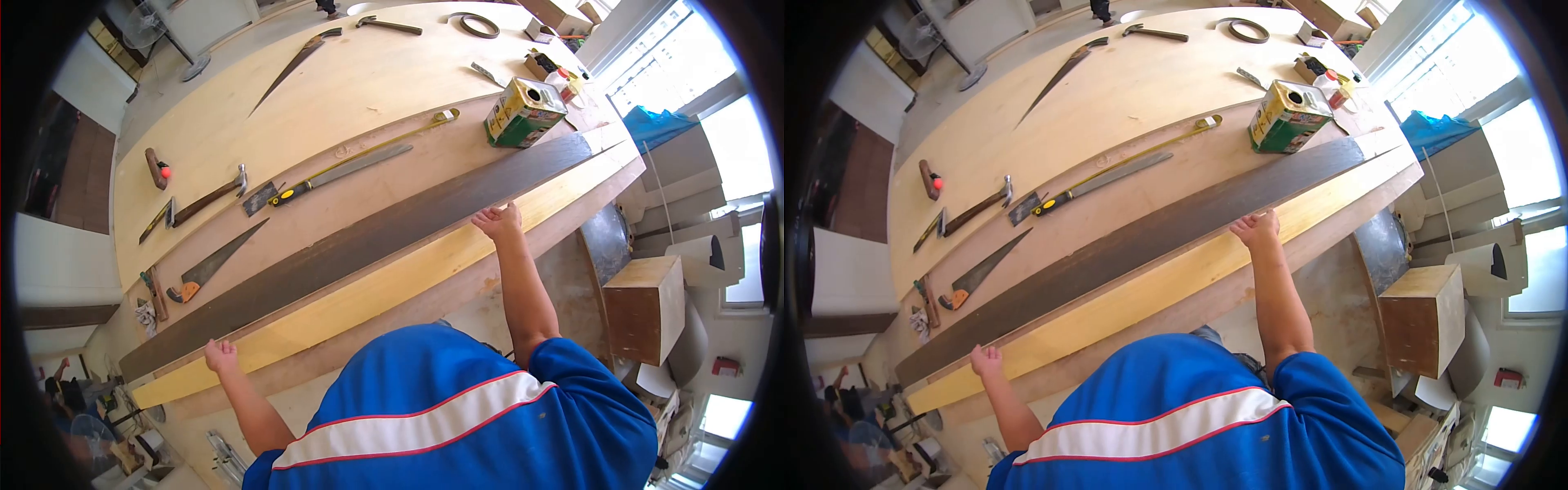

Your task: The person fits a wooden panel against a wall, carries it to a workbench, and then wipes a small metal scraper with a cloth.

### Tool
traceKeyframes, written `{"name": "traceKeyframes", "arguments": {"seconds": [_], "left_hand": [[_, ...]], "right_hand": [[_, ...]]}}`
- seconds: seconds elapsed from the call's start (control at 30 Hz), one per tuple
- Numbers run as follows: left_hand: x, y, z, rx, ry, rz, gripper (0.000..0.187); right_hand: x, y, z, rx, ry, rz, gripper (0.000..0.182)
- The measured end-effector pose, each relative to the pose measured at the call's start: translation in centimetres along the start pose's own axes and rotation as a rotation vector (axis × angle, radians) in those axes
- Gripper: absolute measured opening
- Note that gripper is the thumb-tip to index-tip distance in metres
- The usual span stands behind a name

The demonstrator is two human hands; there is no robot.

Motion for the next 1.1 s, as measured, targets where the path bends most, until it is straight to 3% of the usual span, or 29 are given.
{"name": "traceKeyframes", "arguments": {"seconds": [0.1,0.2,0.23,0.33,0.47,0.7,0.97,1.1], "left_hand": [[3.5,3.5,-1.0,0.022,-0.091,-0.076,0.035],[7.3,11.4,-2.5,0.126,-0.288,-0.218,0.031],[8.4,13.4,-2.7,0.183,-0.337,-0.238,0.03],[11.7,17.1,-2.5,0.283,-0.367,-0.271,0.03],[13.2,20.7,-1.3,0.32,-0.424,-0.318,0.033],[12.6,25.5,2.7,0.135,-0.409,-0.319,0.031],[15.8,22.4,9.1,0.071,-0.32,-0.321,0.015],[18.4,19.5,11.1,0.093,-0.441,-0.412,0.013]], "right_hand": [[-0.1,0.2,1.2,-0.042,0.139,0.035,0.069],[-1.3,0.3,1.3,-0.146,0.772,0.443,0.045],[-2.0,-2.9,2.5,-0.32,1.063,1.096,0.019],[-0.7,-0.8,0.9,-0.347,1.547,1.462,0.012],[0.1,-1.5,-0.5,-0.148,1.703,1.484,0.013],[0.8,-2.2,-1.1,0.041,1.851,1.523,0.017],[1.5,-2.6,-1.2,0.121,1.914,1.541,0.011],[2.1,-3.8,-2.0,0.144,1.973,1.53,0.01]]}}
Point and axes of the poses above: each hand's wrist, its own y-axis away from the middle knuckle, its own z-axis out of the back of the hand, x = y × z, the point moved 1 cm from there along -y, towards the middle knuckle, and after that the axes turned 14 degrees about y, right-handed, at the moved point
